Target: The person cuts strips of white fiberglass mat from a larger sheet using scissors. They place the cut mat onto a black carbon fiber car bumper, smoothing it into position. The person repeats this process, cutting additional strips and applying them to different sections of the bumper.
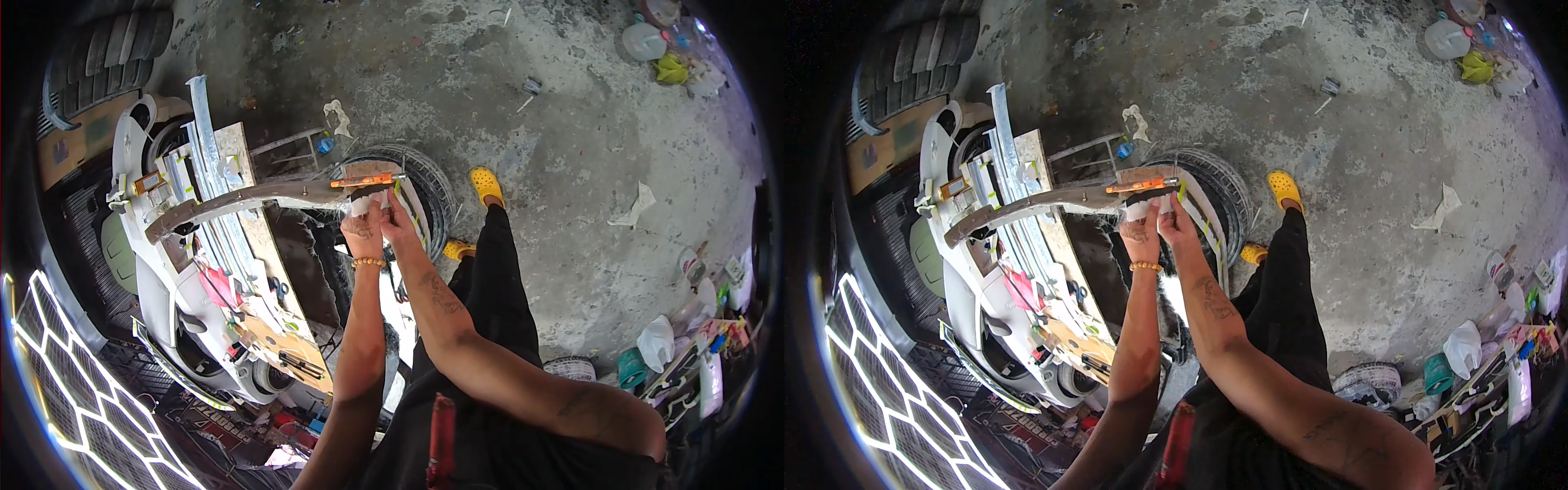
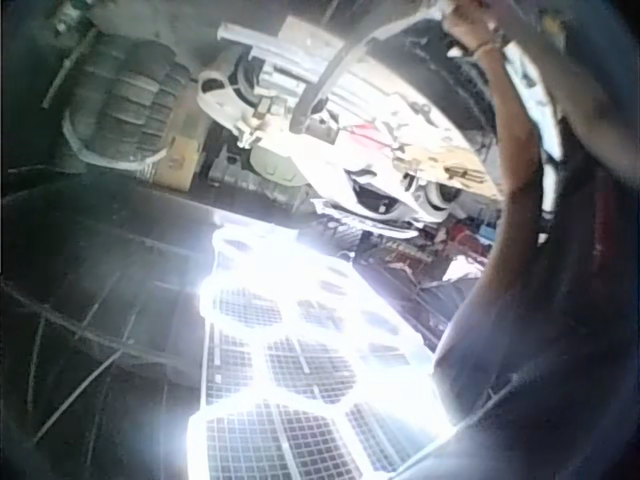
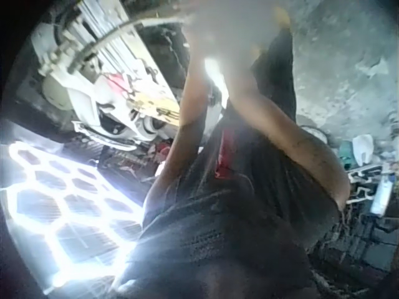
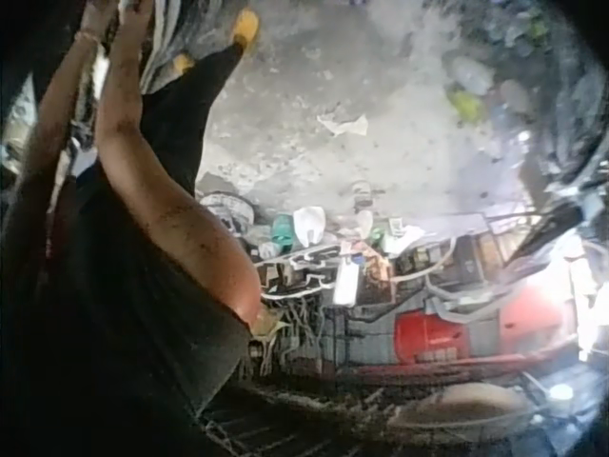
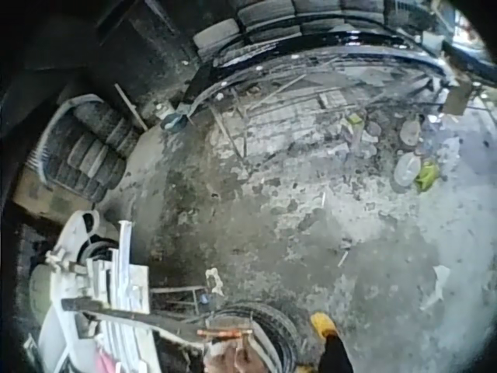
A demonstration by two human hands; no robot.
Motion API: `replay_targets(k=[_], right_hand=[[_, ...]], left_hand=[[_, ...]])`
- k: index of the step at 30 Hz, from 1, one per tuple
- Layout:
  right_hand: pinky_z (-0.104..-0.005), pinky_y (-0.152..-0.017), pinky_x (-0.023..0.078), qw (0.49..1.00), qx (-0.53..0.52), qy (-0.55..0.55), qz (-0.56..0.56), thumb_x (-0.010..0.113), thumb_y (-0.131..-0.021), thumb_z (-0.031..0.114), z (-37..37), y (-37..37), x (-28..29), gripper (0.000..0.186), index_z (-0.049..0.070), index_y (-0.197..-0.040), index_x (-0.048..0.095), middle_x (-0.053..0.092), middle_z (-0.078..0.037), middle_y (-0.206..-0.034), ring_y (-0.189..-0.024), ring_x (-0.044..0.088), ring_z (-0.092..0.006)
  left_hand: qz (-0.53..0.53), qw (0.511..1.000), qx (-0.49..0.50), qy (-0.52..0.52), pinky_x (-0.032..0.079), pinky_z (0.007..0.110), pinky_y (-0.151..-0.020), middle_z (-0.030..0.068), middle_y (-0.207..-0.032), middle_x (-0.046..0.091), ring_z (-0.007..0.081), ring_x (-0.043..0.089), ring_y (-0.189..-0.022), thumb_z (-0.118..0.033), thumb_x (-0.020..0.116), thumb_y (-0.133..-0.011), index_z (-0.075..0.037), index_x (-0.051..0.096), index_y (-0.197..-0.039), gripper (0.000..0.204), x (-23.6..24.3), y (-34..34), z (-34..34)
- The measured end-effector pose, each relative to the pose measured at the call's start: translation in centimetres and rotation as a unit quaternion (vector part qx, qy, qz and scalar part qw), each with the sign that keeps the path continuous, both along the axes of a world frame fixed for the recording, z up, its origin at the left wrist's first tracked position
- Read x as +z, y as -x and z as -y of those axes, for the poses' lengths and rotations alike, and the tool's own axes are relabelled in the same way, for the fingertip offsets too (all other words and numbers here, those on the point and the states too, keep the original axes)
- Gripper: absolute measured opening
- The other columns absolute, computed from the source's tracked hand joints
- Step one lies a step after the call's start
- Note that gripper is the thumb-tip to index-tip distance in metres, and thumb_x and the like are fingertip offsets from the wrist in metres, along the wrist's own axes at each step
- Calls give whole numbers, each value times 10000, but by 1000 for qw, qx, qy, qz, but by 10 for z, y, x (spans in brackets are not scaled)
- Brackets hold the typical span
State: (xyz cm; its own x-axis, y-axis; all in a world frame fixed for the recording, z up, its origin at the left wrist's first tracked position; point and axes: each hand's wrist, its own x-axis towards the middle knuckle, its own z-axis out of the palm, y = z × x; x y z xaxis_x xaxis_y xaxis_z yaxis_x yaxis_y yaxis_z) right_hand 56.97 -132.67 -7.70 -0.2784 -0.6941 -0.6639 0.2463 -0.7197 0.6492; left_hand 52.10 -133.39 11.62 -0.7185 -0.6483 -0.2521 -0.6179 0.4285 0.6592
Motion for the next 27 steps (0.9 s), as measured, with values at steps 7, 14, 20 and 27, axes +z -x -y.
replay_targets(k=[7, 14, 20, 27], right_hand=[[-263, -775, 581, 1000, 13, 16, 4, 700, -865, 150, 5, -6, 31, 194, 59, -1020, 627, 687, -45, -933, -880, 674, -161], [-258, -737, 578, 999, -9, 46, -17, 689, -873, 117, 0, -8, -7, 139, 41, -970, 625, 687, -56, -912, -842, 672, -163], [-263, -737, 574, 1000, 20, 9, -2, 689, -876, 135, 2, -6, 20, 139, 46, -963, 627, 682, -52, -905, -847, 664, -160], [-357, -874, 543, 994, -12, -72, 81, 614, -932, 257, 14, 13, 32, 279, 52, -1119, 589, 661, -77, -1073, -975, 644, -214]], left_hand=[[26, 997, -2, 77, 473, 358, -569, 139, -703, 683, 211, 643, -599, -297, 657, -879, 48, 661, -798, 355, -14, -24, 17], [33, 998, -21, 49, 465, 364, -562, 161, -697, 669, 245, 640, -594, -257, 627, -900, 54, 647, -787, 332, -18, -14, 10], [38, 996, -16, 77, 461, 351, -576, 139, -702, 673, 203, 640, -627, -260, 637, -898, 45, 641, -765, 333, -16, -22, 17], [58, 994, 83, 36, 461, 361, -561, 121, -672, 676, 196, 630, -589, -303, 661, -884, 39, 678, -786, 356, 7, -2, 2]])
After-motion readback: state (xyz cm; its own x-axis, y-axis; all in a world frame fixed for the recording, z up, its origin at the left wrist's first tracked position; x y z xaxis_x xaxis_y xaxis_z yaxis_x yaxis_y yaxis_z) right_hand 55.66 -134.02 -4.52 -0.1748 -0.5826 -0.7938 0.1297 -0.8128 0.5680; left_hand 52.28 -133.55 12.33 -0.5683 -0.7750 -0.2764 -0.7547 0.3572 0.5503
